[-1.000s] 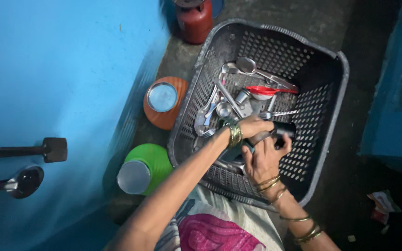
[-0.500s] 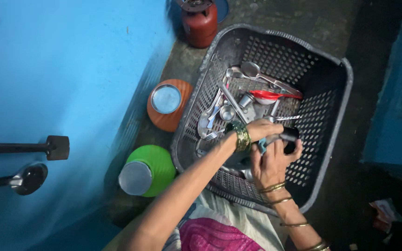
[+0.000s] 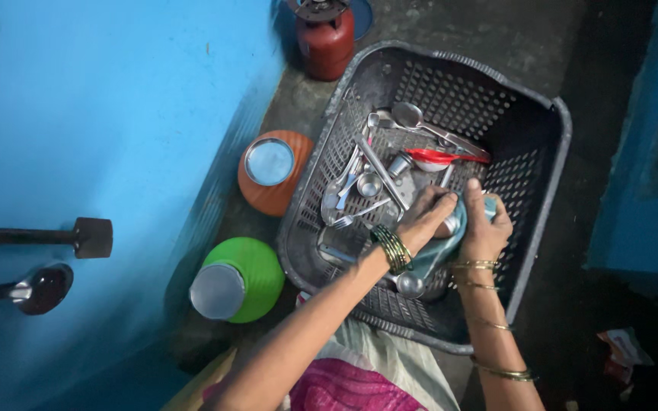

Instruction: The person wipes various metal kitchen utensils and containers with a cloth. They pick up each item from a black plastic basket, dry it thoroughly, and place it back into the basket. The items include cups, spoons, and a strainer.

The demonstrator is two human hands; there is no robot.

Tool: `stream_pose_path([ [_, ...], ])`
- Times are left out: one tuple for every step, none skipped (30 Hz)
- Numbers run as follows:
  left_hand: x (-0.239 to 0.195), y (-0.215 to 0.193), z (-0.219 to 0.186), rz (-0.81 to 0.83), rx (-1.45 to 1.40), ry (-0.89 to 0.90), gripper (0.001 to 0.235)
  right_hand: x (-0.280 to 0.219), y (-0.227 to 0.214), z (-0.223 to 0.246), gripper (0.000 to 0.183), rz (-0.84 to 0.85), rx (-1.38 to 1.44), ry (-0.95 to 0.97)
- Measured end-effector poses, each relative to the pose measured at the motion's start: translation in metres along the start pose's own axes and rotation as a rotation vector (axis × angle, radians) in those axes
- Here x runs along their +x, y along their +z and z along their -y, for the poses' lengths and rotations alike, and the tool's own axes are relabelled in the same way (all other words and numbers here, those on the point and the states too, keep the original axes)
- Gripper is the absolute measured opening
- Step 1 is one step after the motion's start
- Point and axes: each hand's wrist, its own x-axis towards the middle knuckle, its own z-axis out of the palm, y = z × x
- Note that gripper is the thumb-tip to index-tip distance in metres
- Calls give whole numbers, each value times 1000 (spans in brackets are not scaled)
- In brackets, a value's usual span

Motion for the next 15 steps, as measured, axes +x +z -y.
stream_pose_path([
  [-4,-1,-5,-6,6,-105,39,3,0,-2,36,-1,77,53],
  [-8,-3,-10,-10,11,-210,42,5,1,-2,38,-4,153,105],
  [-12,-6,-15,-14,16,-314,45,6,0,-2,37,7,220,158],
  [-13,-9,-18,-40,69,-366,49,7,-2,1,37,15,288,210],
  [-13,-13,-18,-66,121,-418,53,8,-3,3,40,23,355,263],
  [-11,-16,-14,-96,174,-469,56,9,-4,5,39,21,349,251],
  [-8,-18,-5,-121,157,-426,57,10,-6,8,39,19,343,240],
  [-4,-22,8,-147,141,-385,58,10,-9,10,38,17,336,229],
  [0,-26,22,-172,124,-343,60,7,-12,13,39,29,262,160],
  [4,-29,36,-208,163,-308,62,4,-15,17,41,43,188,90],
  [8,-31,47,-243,202,-272,65,0,-18,21,42,56,114,20],
  [11,-33,54,-279,243,-236,68,-6,-17,23,39,164,-105,-95],
  [14,-36,55,-221,297,-350,71,-16,-15,23,38,270,-324,-212],
  [18,-38,49,-162,351,-463,75,-26,-12,21,38,373,-544,-329],
  [20,-38,38,-101,403,-576,80,-35,4,13,41,381,-771,-720],
])
